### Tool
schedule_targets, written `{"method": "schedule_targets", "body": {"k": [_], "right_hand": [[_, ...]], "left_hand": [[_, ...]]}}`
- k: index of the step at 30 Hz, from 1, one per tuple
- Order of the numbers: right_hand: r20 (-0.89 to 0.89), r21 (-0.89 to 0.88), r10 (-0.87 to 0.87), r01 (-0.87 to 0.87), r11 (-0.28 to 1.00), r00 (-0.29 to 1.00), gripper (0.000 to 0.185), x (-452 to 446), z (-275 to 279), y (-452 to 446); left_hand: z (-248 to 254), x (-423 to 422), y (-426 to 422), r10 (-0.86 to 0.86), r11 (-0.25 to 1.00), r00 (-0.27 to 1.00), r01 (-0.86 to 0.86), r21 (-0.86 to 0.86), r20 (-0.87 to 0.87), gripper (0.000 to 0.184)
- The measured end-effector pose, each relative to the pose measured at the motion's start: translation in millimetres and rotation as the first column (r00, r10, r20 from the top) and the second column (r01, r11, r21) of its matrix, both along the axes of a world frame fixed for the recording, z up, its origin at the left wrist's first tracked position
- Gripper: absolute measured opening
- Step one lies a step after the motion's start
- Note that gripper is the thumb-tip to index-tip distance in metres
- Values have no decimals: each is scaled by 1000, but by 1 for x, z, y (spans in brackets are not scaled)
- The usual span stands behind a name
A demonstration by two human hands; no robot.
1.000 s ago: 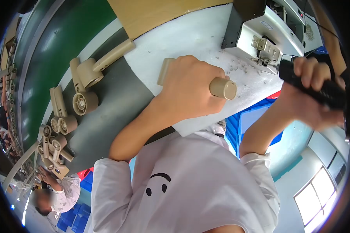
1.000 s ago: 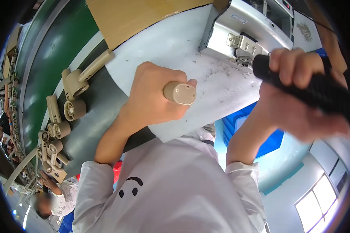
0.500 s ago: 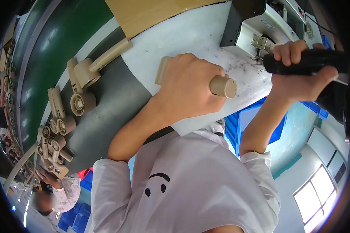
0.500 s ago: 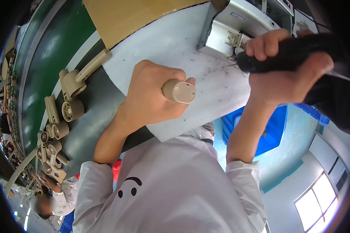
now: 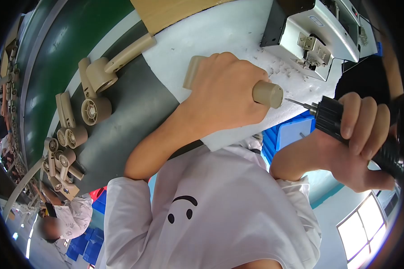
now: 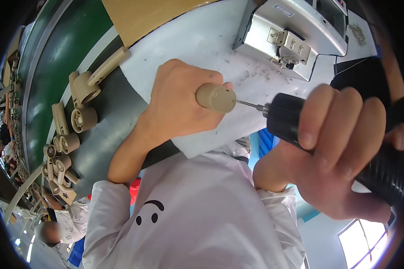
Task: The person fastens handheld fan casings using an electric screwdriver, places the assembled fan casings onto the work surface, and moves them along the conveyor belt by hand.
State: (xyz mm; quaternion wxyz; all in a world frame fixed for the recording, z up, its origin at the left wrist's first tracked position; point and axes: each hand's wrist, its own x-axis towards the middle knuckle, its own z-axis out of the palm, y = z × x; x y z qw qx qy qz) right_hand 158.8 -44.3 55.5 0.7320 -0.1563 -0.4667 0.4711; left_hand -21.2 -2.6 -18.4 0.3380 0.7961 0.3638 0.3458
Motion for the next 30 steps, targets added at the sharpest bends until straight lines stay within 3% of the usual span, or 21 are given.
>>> {"method": "schedule_targets", "body": {"k": [11, 22, 25, 27, 30], "right_hand": [[-64, -36, 47, -49, 998, 997, 56, 2, -9, 4], [27, 8, 72, -72, 997, 997, 61, -4, -14, 5], [52, -27, 129, -128, 991, 990, 60, -7, -14, 5], [38, -10, 100, -100, 995, 994, 63, -4, -15, 4], [60, -73, -112, 116, 991, 992, 65, 17, -9, 1]], "left_hand": [[-2, 3, -1, 25, 1000, 999, -25, 19, -31, 23], [1, 1, 1, 4, 999, 1000, -4, -49, -18, 22], [-2, 2, 0, 41, 999, 999, -41, 17, -29, 25], [-3, 2, 0, 39, 999, 999, -40, -11, -14, 26], [1, -2, 2, -16, 999, 1000, 15, -40, -14, 26]]}}
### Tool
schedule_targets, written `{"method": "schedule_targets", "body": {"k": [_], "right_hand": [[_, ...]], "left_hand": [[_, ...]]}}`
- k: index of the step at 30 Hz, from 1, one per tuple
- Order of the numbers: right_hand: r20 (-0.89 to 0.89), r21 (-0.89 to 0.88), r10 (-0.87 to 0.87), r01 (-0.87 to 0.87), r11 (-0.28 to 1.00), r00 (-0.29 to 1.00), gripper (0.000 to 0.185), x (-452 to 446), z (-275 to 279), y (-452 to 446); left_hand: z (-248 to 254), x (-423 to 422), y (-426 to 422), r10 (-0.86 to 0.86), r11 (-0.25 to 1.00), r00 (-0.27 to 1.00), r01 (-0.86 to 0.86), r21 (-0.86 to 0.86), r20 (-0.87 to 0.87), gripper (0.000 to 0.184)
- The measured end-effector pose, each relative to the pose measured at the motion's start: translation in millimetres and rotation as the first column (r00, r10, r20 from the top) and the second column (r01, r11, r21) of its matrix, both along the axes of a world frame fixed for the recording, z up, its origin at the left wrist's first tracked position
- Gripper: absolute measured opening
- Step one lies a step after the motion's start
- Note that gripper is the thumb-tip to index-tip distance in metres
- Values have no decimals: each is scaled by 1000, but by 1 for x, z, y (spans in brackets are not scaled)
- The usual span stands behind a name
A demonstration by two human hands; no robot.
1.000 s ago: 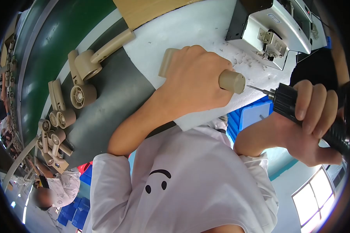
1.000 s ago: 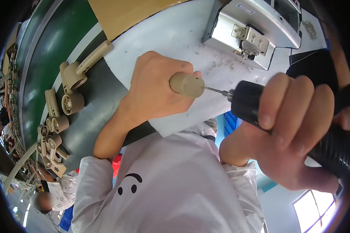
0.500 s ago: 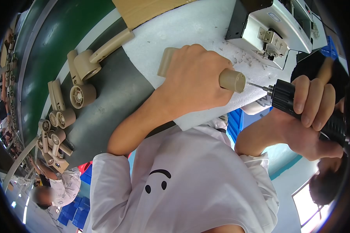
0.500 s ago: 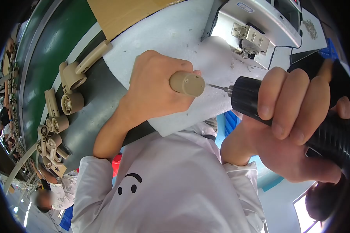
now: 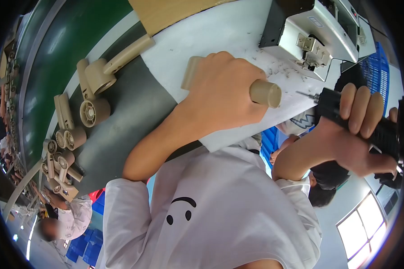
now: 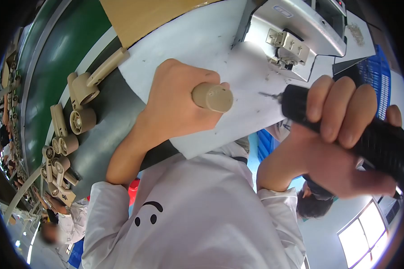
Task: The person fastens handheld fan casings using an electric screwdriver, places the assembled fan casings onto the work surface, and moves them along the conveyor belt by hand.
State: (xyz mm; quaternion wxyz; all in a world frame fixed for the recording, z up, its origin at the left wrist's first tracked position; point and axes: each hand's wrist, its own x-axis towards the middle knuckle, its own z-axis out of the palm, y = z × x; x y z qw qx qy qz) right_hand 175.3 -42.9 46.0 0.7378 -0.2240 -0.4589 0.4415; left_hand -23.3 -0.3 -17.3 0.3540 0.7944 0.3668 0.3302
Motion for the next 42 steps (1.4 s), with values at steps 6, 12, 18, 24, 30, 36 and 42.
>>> {"method": "schedule_targets", "body": {"k": [6, 12, 18, 24, 30, 36, 42], "right_hand": [[206, 162, 11, -45, 986, 979, 75, 45, -23, 41], [204, 99, -120, 101, 990, 972, 66, 42, -43, 63], [151, -106, -41, 57, 993, 988, 58, 32, -35, 49], [-130, 66, 85, -77, 995, 988, 52, -6, 8, -4], [-107, 98, 118, -107, 989, 987, 51, -18, 13, -5], [9, 116, 147, -147, 982, 989, 55, -19, 2, 2], [70, 165, 240, -248, 954, 968, 66, -15, -7, 9]], "left_hand": [[0, 3, -1, 17, 998, 999, -19, -59, -31, 14], [3, 0, 2, 6, 995, 1000, -8, -100, -12, 14], [0, 1, 1, -10, 997, 999, 6, -79, -52, 11], [3, 5, 0, -3, 999, 1000, 4, -50, 9, 25], [4, 6, -1, -10, 999, 1000, 11, -39, 24, 29], [4, 7, -2, -2, 999, 1000, 2, -49, -13, 31], [8, 9, -1, 15, 997, 998, -18, -69, -53, 29]]}}
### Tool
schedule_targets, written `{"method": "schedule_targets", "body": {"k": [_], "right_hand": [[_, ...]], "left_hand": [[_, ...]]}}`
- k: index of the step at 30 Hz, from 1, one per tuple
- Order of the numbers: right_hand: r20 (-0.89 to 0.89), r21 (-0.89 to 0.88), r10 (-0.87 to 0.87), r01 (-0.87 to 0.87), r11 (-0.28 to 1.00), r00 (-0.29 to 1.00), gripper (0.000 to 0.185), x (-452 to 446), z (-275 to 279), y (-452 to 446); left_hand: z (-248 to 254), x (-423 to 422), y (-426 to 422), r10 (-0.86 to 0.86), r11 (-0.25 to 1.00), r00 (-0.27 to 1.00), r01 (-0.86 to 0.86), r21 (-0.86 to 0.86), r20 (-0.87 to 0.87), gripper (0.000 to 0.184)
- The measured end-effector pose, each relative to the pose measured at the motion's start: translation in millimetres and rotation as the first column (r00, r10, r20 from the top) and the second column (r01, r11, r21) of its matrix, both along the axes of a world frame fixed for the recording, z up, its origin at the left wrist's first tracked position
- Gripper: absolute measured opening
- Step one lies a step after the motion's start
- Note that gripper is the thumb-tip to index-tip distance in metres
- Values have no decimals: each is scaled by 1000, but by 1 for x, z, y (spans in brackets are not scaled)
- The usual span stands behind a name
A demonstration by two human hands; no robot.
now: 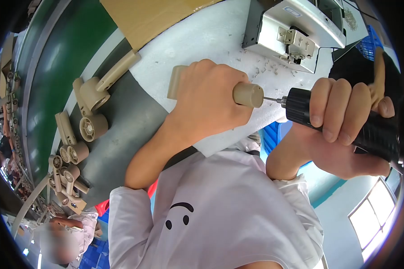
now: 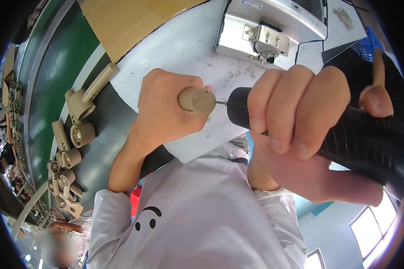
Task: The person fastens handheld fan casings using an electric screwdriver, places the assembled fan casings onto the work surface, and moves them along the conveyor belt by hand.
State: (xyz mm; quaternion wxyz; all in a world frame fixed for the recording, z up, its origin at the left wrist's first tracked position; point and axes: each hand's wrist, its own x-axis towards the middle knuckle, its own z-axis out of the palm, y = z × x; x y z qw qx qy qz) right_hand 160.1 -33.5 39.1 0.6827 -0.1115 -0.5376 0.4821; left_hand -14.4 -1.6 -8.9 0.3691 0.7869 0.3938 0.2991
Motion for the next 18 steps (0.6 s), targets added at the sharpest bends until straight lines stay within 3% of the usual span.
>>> {"method": "schedule_targets", "body": {"k": [3, 6, 9, 10, 12, 13, 14, 15, 18], "right_hand": [[-7, 45, 29, -29, 999, 1000, 66, 0, -2, 2], [-255, -44, -129, 122, 992, 958, 69, -22, 3, -2], [-228, -215, -388, 342, 915, 893, 99, -21, 12, -6], [-69, -372, -454, 399, 838, 888, 101, -15, 18, -6], [-81, -336, -397, 350, 874, 914, 86, -5, -2, -4], [-238, -257, -365, 304, 917, 900, 75, -7, -5, -2], [-261, -247, -346, 285, 926, 901, 74, -7, -1, -4], [-229, -254, -325, 266, 930, 918, 69, -3, 1, -7], [-238, -258, -314, 252, 933, 919, 61, 3, -1, -15]], "left_hand": [[5, 0, 2, -25, 999, 998, 24, -31, -51, 29], [0, -6, 2, -31, 998, 999, 33, 51, -43, 26], [1, -16, -2, 31, 993, 1000, -31, 115, 2, 32], [7, -15, 5, 37, 999, 998, -37, 1, 45, 35], [10, -23, 8, 83, 989, 996, -80, -128, 19, 37], [-1, -31, 8, 128, 946, 976, -67, -318, 175, 35], [-19, -36, 6, 204, 947, 942, -121, -296, 268, 33], [-3, -34, 7, 147, 917, 958, -39, -397, 247, 37], [15, -21, -1, 147, 901, 945, -6, -434, 292, 43]]}}
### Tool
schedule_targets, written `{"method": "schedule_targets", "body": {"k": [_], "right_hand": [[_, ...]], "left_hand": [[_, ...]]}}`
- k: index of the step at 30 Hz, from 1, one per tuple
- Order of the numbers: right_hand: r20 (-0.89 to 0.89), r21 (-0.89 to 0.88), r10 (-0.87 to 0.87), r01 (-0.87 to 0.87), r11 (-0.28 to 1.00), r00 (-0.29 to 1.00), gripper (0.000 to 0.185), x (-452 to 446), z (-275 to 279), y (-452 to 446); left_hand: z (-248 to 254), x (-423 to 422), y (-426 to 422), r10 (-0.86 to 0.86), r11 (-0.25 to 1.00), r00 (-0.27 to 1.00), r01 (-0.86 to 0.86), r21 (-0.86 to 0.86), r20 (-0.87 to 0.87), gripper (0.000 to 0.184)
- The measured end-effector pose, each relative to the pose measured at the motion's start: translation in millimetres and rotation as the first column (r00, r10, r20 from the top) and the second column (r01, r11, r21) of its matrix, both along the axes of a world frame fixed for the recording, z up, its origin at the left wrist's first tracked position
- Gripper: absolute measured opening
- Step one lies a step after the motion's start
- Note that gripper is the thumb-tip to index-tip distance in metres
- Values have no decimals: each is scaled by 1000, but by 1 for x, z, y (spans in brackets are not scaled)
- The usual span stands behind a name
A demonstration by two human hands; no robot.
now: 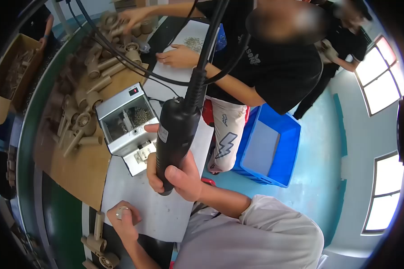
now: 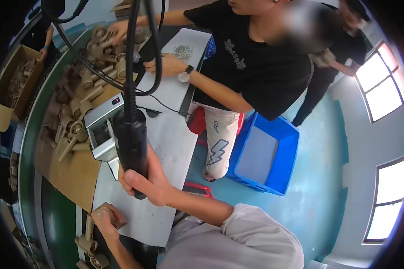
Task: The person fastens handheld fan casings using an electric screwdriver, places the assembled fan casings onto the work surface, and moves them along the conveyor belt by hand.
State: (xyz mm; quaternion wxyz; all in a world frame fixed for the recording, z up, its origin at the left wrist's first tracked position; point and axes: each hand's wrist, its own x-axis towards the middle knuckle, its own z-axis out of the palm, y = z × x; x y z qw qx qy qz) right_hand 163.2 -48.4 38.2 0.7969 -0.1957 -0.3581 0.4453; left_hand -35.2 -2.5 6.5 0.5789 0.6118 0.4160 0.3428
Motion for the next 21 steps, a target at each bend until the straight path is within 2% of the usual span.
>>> {"method": "schedule_targets", "body": {"k": [2, 5, 6, 9, 12, 19, 21], "right_hand": [[67, -119, -20, 28, 992, 998, 83, 5, 2, -2], [103, -137, -13, 27, 990, 995, 80, 9, -7, -1], [96, -132, 1, 12, 991, 995, 80, 10, -9, -1], [114, -186, -49, 69, 980, 992, 81, 13, -12, -2], [133, -207, -85, 111, 972, 987, 81, 18, -18, -5], [174, -202, -100, 135, 970, 980, 81, 30, -21, -8], [185, -201, -129, 166, 965, 974, 81, 34, -22, -7]], "left_hand": [[2, 2, -1, -38, 997, 995, 44, 61, -90, 47], [5, 3, 2, -9, 990, 992, 27, 142, -128, 45], [0, 3, 3, -2, 981, 996, 19, 194, -90, 37], [9, 10, -6, 79, 984, 994, -67, 167, -70, 28], [19, 11, -8, 87, 985, 981, -59, 162, -172, 29], [7, 9, -8, 96, 987, 986, -77, 141, -135, 29], [9, 12, -7, 95, 979, 986, -67, 194, -141, 32]]}}
